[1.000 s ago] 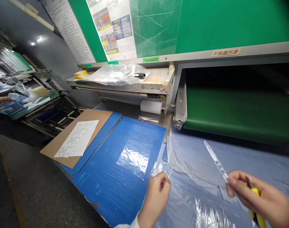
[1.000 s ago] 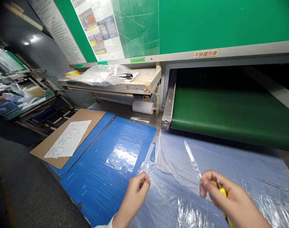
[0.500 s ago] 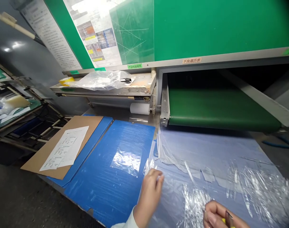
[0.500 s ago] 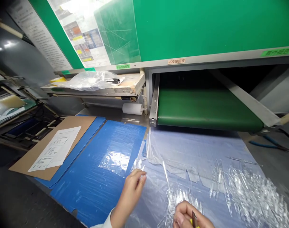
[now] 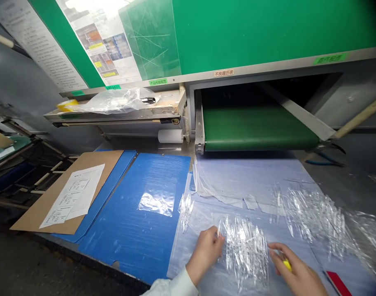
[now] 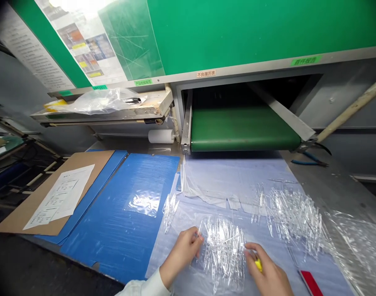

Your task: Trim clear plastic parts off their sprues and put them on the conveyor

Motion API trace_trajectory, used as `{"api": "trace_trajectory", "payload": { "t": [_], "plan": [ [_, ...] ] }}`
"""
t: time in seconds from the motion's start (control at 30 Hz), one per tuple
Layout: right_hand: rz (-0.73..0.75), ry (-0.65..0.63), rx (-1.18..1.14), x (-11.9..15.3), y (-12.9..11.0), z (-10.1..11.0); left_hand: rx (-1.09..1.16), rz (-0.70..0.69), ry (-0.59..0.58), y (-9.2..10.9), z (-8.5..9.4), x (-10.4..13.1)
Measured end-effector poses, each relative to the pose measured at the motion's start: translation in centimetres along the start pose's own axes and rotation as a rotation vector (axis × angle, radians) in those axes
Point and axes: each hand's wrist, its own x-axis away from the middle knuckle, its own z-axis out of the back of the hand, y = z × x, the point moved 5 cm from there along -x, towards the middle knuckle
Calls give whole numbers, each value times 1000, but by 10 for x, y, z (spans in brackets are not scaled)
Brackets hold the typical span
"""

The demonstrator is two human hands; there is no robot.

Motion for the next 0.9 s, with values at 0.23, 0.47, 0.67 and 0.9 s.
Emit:
{"api": "trace_trajectory", "payload": {
  "t": [0.23, 0.47, 0.67, 0.9],
  "plan": [
    [131, -68, 17, -31, -20, -49, -71, 16, -53, -9, -27, -3],
    [82, -139, -242, -15, -34, -1, 91, -16, -69, 24, -18, 37],
    [16, -402, -536, 7, -57, 51, 412, -6, -450, 105, -79, 86],
    [-21, -507, -637, 16, -57, 116, 673, -6, -552, 138, -130, 110]
  ]
}}
